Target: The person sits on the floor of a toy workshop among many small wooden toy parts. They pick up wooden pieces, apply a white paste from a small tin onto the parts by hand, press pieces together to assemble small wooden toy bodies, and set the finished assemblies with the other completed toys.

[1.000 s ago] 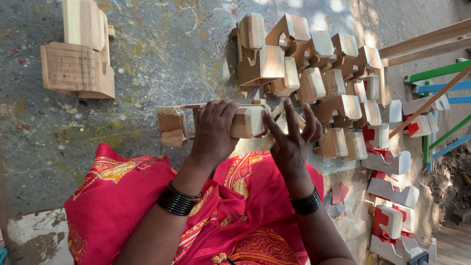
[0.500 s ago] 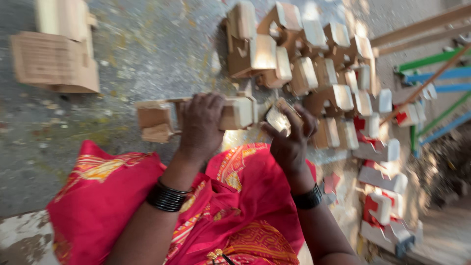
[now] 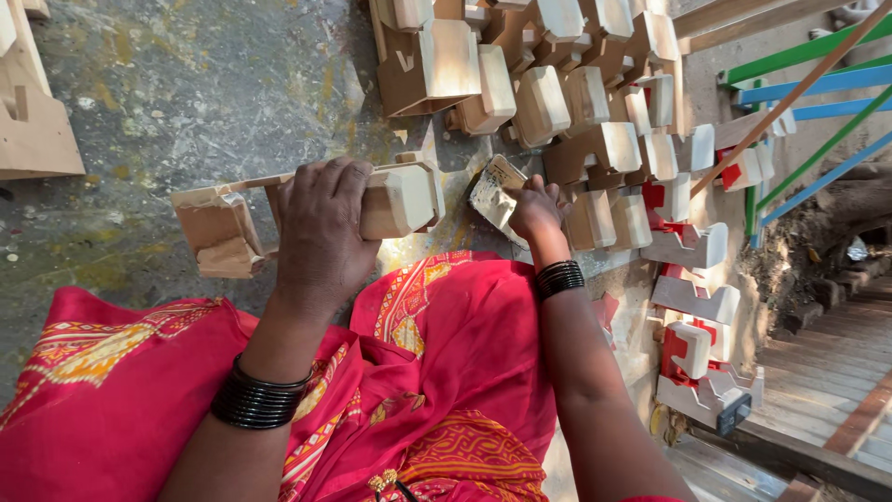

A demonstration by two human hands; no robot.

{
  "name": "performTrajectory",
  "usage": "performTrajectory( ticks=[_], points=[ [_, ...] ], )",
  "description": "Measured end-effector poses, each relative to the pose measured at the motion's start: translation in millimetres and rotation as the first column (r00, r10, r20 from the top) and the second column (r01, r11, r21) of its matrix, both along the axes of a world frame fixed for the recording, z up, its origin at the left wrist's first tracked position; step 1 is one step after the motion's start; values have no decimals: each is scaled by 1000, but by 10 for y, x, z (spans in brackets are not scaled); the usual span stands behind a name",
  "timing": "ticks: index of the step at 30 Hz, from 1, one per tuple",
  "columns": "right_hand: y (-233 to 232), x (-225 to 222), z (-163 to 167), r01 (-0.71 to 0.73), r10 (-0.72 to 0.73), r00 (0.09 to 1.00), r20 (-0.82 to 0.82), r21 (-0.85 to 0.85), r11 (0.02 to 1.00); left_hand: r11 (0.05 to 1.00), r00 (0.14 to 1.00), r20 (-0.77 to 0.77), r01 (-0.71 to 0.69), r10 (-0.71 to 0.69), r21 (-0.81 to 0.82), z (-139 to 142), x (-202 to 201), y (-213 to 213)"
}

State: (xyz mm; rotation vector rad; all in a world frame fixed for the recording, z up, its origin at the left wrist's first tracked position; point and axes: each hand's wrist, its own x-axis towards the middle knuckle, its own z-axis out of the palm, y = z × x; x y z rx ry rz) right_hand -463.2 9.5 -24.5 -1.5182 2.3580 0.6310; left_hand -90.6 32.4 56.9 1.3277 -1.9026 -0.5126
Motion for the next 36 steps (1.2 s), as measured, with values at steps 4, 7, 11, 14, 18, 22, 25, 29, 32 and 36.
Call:
performTrajectory(
  ticks=[4, 7, 11, 14, 18, 22, 25, 29, 32, 36],
  points=[
    [-14, -166, -258, -18, 21, 999, -48, 67, 998, 1000, 1000, 1, -3, 3, -8, -6, -7, -12],
    [-39, -400, -486, -9, 11, 998, -59, 24, 1000, 1000, 1000, 9, 3, -3, -9, -5, 9, -12],
    [-16, -711, -539, 577, -339, 672, 658, -180, 797, 1000, 1000, 24, -11, 11, 9, 16, 42, -28],
    [166, -529, -287, 845, -154, -16, 988, 96, 525, 1000, 999, 33, -13, 12, 26, 31, 33, -34],
    [461, 305, 117, 727, 159, -520, 839, 338, 597, 996, 999, 42, -16, 12, 90, -1, -61, -75],
    [619, 1205, 287, 720, 113, -560, 820, 416, 555, 993, 996, 76, -48, 40, 110, -71, -170, -96],
    [618, 1533, 361, 780, 374, -134, 918, -135, 612, 991, 993, 110, -59, 46, 124, -120, -254, -123],
    [580, 1595, 453, 412, 508, 511, 693, -716, 564, 993, 987, 156, -64, 48, 99, -137, -320, -142],
    [587, 1599, 475, 254, 486, 667, 565, -786, 564, 987, 983, 179, -70, 44, 143, -127, -350, -152],
    [670, 1621, 453, -233, 500, 865, 52, -839, 491, 986, 977, 206, -94, 63, 141, -128, -361, -147]
  ],
)
